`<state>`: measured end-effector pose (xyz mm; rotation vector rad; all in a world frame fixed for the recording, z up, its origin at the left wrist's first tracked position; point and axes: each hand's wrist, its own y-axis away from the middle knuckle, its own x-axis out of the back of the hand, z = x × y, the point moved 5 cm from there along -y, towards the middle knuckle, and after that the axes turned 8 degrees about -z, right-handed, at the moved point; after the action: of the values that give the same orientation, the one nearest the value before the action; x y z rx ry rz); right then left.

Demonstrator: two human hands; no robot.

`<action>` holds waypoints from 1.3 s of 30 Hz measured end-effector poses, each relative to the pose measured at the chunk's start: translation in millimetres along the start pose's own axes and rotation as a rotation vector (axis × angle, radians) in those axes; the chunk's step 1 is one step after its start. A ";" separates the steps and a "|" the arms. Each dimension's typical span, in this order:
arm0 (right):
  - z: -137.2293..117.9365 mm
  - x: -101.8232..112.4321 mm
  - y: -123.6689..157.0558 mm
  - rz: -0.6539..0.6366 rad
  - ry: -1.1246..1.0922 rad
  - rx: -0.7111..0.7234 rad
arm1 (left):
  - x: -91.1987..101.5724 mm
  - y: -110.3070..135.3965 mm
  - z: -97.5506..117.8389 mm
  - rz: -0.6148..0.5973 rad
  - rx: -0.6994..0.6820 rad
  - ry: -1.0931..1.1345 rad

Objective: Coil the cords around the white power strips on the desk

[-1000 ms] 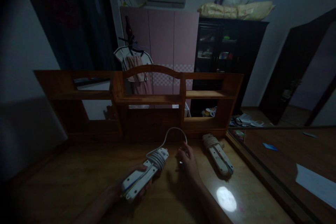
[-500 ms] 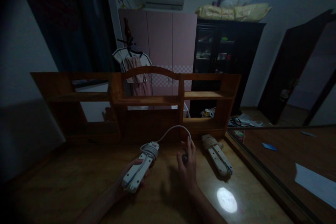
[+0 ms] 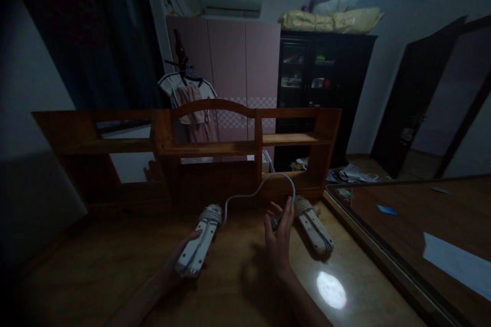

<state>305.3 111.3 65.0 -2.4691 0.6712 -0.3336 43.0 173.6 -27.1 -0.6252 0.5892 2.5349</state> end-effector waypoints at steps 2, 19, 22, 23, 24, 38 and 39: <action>11.0 -3.6 1.4 -0.025 -0.029 -0.043 | 6.1 1.2 9.5 0.144 -0.116 -0.005; 13.6 -39.1 21.0 -0.483 0.026 -0.017 | -12.2 30.8 15.4 0.209 -0.387 -0.228; 24.6 -39.5 22.3 -0.479 0.057 -0.092 | -12.2 27.9 0.6 0.099 -0.212 -0.192; 28.7 -39.4 22.4 -0.476 0.059 -0.124 | -11.9 26.5 -5.7 0.058 -0.132 -0.166; 32.7 -39.1 22.4 -0.467 0.055 -0.153 | -11.6 25.3 -11.5 0.016 -0.060 -0.141; 46.0 -20.4 5.8 -0.333 0.053 -0.228 | -28.7 31.1 -22.3 -0.436 0.167 0.038; 47.4 -25.1 6.6 -0.393 -0.004 -0.291 | -29.3 32.4 -21.4 -0.437 0.168 0.035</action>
<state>298.9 141.0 20.3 -2.8784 0.2373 -0.4015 56.1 127.4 -19.8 -0.6565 0.5962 2.0498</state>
